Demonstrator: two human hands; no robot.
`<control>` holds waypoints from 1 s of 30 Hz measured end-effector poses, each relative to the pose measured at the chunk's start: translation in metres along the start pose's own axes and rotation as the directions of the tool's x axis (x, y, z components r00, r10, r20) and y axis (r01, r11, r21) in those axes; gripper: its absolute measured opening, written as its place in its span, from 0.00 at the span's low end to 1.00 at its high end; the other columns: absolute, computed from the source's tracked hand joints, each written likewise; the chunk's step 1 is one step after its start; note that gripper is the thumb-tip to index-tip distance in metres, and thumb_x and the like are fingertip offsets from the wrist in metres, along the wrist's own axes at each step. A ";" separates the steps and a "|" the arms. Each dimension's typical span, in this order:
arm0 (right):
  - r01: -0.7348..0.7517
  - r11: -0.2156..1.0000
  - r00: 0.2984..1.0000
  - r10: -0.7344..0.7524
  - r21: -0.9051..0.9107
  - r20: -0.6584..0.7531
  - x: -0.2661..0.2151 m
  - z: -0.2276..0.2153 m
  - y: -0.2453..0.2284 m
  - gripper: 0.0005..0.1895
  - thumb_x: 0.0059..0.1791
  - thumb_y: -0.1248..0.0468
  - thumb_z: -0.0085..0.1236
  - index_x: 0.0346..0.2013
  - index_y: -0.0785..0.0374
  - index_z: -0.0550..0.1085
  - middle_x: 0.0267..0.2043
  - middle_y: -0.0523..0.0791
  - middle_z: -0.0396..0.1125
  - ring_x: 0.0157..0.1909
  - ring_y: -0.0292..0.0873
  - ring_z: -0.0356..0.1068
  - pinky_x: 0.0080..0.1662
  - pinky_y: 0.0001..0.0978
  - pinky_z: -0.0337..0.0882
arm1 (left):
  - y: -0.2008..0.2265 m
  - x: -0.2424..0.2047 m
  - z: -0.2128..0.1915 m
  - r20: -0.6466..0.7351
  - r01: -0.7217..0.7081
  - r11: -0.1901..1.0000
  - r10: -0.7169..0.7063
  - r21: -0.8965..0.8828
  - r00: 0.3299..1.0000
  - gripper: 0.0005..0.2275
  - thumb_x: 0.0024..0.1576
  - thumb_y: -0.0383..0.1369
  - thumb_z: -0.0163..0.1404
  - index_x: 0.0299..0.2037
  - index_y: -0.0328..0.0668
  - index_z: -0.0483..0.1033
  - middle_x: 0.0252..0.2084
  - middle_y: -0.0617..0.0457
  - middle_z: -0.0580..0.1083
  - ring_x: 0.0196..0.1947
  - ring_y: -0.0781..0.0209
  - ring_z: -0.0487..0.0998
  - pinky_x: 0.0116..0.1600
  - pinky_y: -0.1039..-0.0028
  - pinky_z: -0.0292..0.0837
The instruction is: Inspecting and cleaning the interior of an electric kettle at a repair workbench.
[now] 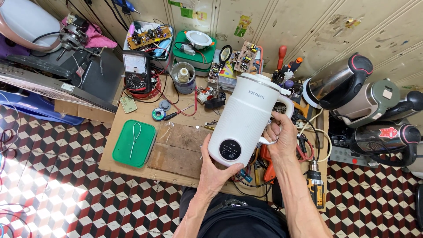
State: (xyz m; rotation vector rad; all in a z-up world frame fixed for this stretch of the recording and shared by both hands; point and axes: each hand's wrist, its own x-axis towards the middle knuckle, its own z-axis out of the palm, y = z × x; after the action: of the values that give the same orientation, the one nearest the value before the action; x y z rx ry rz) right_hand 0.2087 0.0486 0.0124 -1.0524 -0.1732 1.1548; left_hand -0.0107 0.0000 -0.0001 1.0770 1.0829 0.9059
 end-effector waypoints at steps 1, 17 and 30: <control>-0.003 1.000 1.000 0.003 0.001 -0.005 0.000 -0.001 0.000 0.14 0.50 0.66 0.56 0.23 0.57 0.63 0.13 0.36 0.50 0.12 0.31 0.48 0.17 0.24 0.50 | 0.000 0.000 0.000 0.002 0.003 1.000 -0.003 -0.003 1.000 0.59 0.39 0.47 0.68 0.75 0.41 0.36 0.68 0.38 0.61 0.68 0.50 0.67 0.69 0.61 0.67; -0.026 1.000 0.999 0.026 0.001 0.019 0.004 -0.001 0.003 0.12 0.50 0.65 0.56 0.25 0.58 0.64 0.13 0.36 0.50 0.12 0.31 0.48 0.17 0.24 0.50 | 0.001 -0.001 -0.001 -0.022 0.007 1.000 -0.007 0.002 1.000 0.58 0.39 0.46 0.69 0.75 0.41 0.37 0.67 0.39 0.61 0.68 0.50 0.67 0.70 0.61 0.64; 0.014 0.998 1.000 -0.013 -0.066 0.014 -0.007 0.012 0.000 0.10 0.49 0.66 0.56 0.26 0.59 0.64 0.14 0.36 0.51 0.12 0.31 0.49 0.17 0.24 0.50 | -0.004 -0.003 -0.004 -0.023 -0.008 0.999 0.007 -0.037 1.000 0.58 0.40 0.44 0.69 0.75 0.37 0.37 0.67 0.38 0.62 0.67 0.51 0.68 0.69 0.63 0.65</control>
State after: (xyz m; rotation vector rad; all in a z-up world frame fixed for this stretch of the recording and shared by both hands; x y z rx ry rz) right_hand 0.1986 0.0500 0.0209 -1.1005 -0.2301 1.1506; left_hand -0.0149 -0.0027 -0.0035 1.0425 1.0777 0.9427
